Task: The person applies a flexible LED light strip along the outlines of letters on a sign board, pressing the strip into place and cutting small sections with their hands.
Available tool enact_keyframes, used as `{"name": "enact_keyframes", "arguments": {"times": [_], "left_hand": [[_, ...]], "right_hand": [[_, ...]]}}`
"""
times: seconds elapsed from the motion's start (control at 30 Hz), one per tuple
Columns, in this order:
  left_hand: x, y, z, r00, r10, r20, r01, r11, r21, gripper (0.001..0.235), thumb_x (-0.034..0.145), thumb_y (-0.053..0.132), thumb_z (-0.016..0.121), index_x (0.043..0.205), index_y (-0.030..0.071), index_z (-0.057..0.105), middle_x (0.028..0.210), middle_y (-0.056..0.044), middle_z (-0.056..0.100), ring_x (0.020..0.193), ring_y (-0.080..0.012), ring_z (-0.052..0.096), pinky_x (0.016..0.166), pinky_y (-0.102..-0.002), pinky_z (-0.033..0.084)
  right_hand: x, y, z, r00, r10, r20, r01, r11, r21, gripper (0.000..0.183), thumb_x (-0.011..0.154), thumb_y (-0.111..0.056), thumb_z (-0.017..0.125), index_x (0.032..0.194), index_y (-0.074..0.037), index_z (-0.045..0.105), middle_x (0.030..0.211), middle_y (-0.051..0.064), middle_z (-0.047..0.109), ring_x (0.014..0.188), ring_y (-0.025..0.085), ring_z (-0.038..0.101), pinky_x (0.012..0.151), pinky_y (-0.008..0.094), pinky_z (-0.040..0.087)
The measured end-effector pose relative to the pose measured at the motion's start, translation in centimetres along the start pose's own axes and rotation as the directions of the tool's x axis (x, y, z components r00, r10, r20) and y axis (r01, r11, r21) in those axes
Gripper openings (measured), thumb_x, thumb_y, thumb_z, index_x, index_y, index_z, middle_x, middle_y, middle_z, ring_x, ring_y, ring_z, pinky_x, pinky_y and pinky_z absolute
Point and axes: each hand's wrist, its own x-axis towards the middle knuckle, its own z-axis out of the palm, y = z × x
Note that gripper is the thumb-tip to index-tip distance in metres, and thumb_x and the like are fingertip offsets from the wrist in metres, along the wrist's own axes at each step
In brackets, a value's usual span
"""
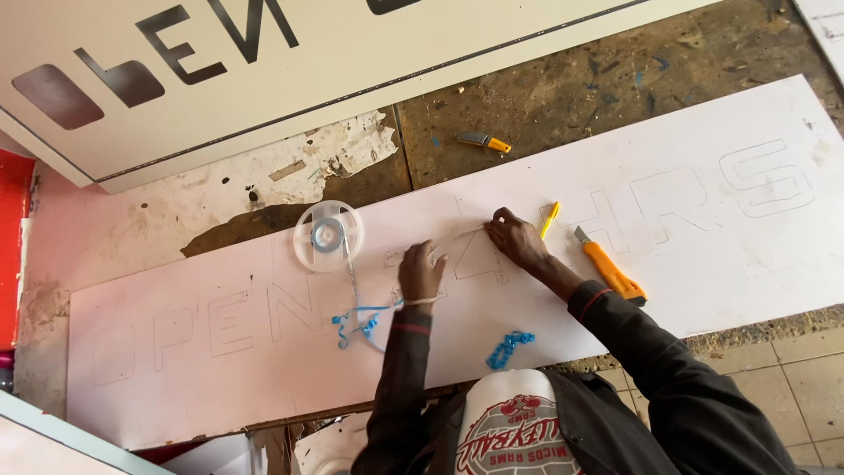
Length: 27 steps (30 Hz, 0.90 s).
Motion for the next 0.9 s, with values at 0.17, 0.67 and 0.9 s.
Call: {"name": "enact_keyframes", "arguments": {"times": [0.17,0.67,0.9], "left_hand": [[3.3,0.4,5.3,0.934,0.264,-0.239,-0.227,0.959,0.171,0.02,0.095,0.013,0.078,0.085,0.016,0.061,0.089,-0.007,0.056,0.086,-0.0355,0.068,0.076,-0.044,0.059],[-0.2,3.2,-0.4,0.973,0.09,0.212,-0.029,0.962,-0.272,0.006,0.104,0.009,0.073,0.109,0.01,0.069,0.093,-0.015,0.073,0.085,-0.0324,0.078,0.07,-0.041,0.067],[-1.0,3.4,0.0,0.97,0.061,0.234,0.042,0.91,-0.412,0.005,0.102,0.01,0.074,0.106,0.01,0.071,0.094,-0.011,0.071,0.085,-0.0249,0.076,0.071,-0.036,0.066]], "right_hand": [[1.1,2.4,2.0,0.98,-0.191,-0.051,0.112,0.75,-0.652,0.017,0.102,-0.019,0.072,0.116,-0.009,0.076,0.102,0.004,0.068,0.063,0.031,0.082,0.055,0.041,0.062],[3.2,-0.5,1.2,0.743,0.656,0.134,-0.67,0.73,0.137,0.031,0.094,-0.048,0.086,0.097,-0.019,0.093,0.103,0.012,0.082,0.098,0.043,0.083,0.083,0.051,0.066],[4.8,2.5,3.8,0.666,0.703,0.25,-0.737,0.673,0.07,0.035,0.084,-0.053,0.089,0.094,-0.02,0.094,0.097,0.018,0.087,0.104,0.047,0.082,0.088,0.056,0.066]]}}
